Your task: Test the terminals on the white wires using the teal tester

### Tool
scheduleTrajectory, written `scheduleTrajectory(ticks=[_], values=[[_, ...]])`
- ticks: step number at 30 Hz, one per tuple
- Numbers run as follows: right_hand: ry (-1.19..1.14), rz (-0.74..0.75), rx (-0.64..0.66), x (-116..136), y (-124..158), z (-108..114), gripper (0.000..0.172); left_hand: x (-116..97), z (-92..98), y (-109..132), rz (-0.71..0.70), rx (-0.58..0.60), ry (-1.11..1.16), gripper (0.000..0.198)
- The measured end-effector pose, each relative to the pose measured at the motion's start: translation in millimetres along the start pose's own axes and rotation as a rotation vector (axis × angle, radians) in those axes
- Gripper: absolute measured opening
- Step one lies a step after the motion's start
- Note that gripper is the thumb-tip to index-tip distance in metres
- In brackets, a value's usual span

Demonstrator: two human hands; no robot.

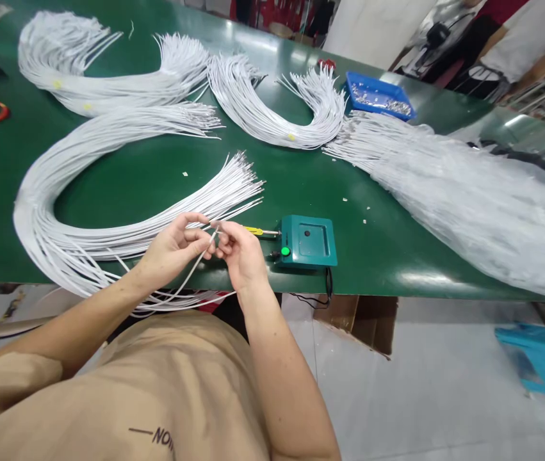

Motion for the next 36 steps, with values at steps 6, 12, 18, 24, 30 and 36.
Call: scheduleTrajectory(ticks=[6, 12, 18, 24, 30, 36], values=[[0.176, -0.013, 0.012, 6.9, -2.3, -3.5, 0.022, -0.6, 0.7, 2.0, -0.013, 0.032, -0.027, 0.041], [0.103, -0.038, 0.0, -2.7, -0.3, 4.1, 0.024, -0.6, 4.6, -1.2, -0.03, 0.009, -0.006, 0.043], [0.345, 0.279, -0.132, 8.1, 7.8, 8.4, 0.019, -2.3, 5.1, -2.6, -0.071, 0.007, -0.045, 0.051], [0.961, 0.836, -0.228, 23.4, 21.1, 1.9, 0.015, 0.6, 0.0, -4.0, 0.198, 0.111, 0.148, 0.039], [1.577, 1.229, -0.077, 22.6, 24.5, -0.4, 0.022, 7.1, -6.8, -11.4, 0.563, 0.149, 0.403, 0.025], [1.769, 1.099, -0.127, 59.9, 12.2, 22.3, 0.019, 17.2, -11.0, -27.4, 0.194, 0.114, 0.067, 0.041]])
Point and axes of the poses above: each hand's wrist, its own y-axis away from the middle knuckle, its own z-axis out of the back of the hand, x = y × z, the point moved 5 cm from there along -y, towards the middle knuckle, and after that the axes turned 9 degrees about -x, right-handed, at the moved point
